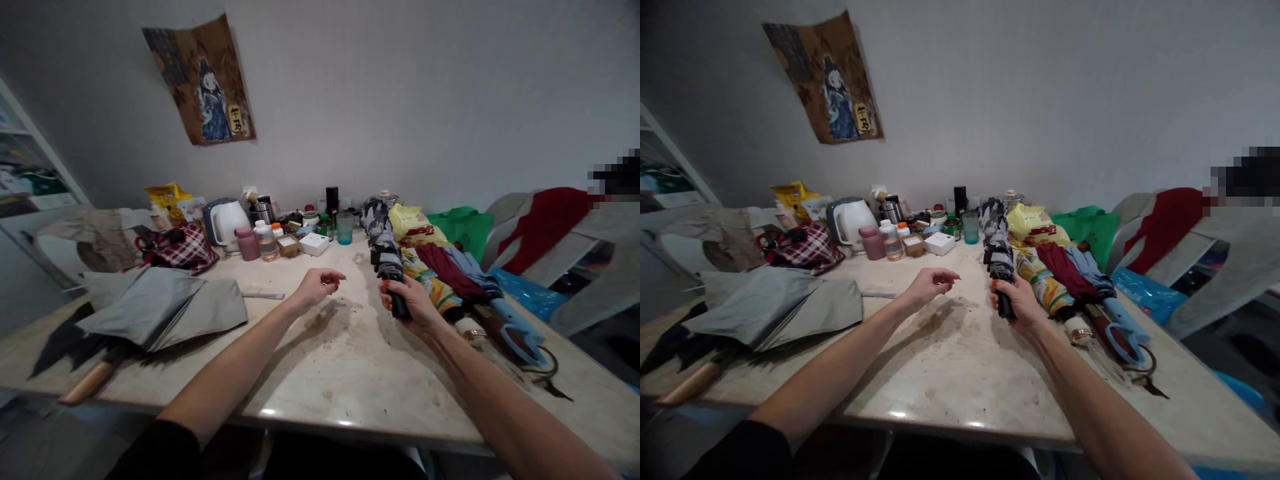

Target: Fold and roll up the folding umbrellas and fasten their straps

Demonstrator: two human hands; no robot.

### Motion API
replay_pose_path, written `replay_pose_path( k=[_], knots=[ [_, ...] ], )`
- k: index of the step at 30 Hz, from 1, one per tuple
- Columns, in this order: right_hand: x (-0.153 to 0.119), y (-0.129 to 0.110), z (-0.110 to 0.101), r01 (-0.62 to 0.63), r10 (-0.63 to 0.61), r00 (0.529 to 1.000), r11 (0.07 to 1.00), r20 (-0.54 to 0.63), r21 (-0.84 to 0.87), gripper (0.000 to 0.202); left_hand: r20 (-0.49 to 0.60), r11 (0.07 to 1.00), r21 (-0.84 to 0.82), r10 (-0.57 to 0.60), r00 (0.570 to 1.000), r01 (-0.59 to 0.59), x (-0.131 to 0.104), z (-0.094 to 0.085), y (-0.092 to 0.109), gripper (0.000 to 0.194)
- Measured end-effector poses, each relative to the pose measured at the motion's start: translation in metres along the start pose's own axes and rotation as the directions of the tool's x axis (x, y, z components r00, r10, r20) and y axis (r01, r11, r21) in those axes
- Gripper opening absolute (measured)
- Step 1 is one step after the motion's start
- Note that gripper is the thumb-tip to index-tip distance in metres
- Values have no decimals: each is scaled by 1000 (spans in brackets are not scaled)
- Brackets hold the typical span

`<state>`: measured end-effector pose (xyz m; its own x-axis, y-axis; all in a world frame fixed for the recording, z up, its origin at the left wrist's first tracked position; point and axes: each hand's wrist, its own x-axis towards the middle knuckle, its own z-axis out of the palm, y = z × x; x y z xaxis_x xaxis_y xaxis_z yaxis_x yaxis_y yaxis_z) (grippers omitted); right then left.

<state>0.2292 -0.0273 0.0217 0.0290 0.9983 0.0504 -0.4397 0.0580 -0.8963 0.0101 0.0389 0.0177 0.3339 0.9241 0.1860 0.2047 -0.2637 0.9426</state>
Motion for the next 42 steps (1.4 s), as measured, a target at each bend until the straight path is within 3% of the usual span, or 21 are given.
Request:
replay_pose_path(
  k=[3,7,11,15,18,20,23,25,27,31,37,39,42],
  knots=[
    [0,3,-1,11,-10,999,999,32,-36,45,-6,1000,-9,-11,1000,11,-4,-1,1,15],
    [-1,5,-1,10,-5,998,996,57,-86,45,-36,1000,-26,-4,999,3,-7,0,0,29],
    [-2,6,0,29,-20,998,989,60,-142,45,-61,998,-67,-2,998,-3,-13,-2,6,30],
    [-6,10,1,112,-78,989,946,124,-305,41,-66,989,-147,-6,998,-4,-22,0,15,46],
    [-10,16,5,183,-104,977,861,187,-475,33,-36,967,-253,16,999,-25,-28,6,22,70],
    [-13,20,8,301,-193,951,750,241,-588,31,10,933,-354,71,997,-63,-31,12,27,82],
    [-16,22,14,510,-352,859,537,371,-672,39,-29,883,-453,127,991,-126,-34,18,30,73],
    [-18,21,17,562,-357,827,489,435,-667,42,-104,876,-453,136,985,-169,-34,18,28,64],
    [-20,19,18,537,-291,841,552,456,-638,39,-124,879,-424,181,976,-217,-33,14,25,62],
    [-26,16,19,336,-77,895,765,439,-550,37,-80,906,-301,288,954,-298,-28,3,18,57],
    [-30,14,23,234,17,904,816,426,-529,33,-110,915,-197,336,935,-352,-27,-4,18,54],
    [-26,18,22,292,-48,920,743,388,-601,31,-147,917,-175,335,931,-357,-32,-3,22,54],
    [-15,26,9,400,-275,913,461,301,-793,43,-107,909,-227,333,937,-349,-44,1,35,51]
  ],
)
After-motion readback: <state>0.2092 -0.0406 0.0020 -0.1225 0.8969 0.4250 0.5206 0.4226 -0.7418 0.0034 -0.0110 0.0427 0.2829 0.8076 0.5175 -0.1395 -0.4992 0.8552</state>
